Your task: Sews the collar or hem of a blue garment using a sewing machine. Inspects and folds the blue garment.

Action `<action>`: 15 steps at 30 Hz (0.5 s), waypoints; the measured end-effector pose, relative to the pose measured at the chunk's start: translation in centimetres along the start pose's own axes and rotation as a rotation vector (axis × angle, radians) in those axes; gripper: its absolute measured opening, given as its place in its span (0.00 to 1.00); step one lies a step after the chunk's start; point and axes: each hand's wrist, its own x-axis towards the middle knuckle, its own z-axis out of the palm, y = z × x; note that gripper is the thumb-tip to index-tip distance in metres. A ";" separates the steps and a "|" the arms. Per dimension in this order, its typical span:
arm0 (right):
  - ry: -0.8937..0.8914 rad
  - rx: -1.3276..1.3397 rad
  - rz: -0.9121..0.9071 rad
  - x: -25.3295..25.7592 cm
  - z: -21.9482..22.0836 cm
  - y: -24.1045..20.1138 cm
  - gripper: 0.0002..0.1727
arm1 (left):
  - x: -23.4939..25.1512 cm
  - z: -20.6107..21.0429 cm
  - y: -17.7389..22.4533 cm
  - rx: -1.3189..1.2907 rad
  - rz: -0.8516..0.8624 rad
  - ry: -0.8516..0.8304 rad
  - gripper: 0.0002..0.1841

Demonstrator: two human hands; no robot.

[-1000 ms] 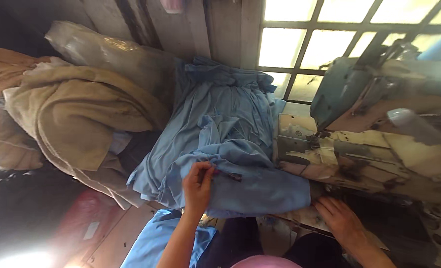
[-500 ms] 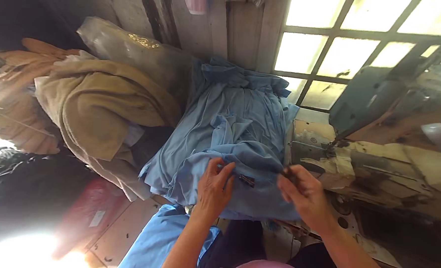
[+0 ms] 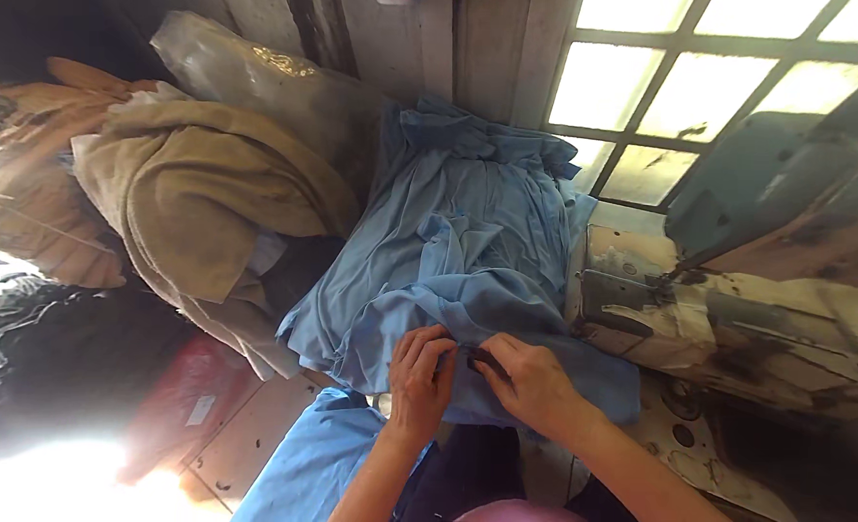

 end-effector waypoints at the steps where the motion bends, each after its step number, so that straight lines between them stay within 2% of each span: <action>1: 0.027 -0.039 -0.007 0.0 0.3 -0.1 0.11 | -0.1 0.0 0.2 -0.021 -0.019 0.002 0.07; 9: 0.162 -0.049 -0.002 0.3 2.1 -0.9 0.11 | -0.9 -0.3 0.6 -0.127 -0.064 0.023 0.06; 15: 0.199 -0.033 -0.036 0.1 2.5 -0.3 0.12 | -0.8 -0.3 0.4 -0.145 0.037 0.025 0.05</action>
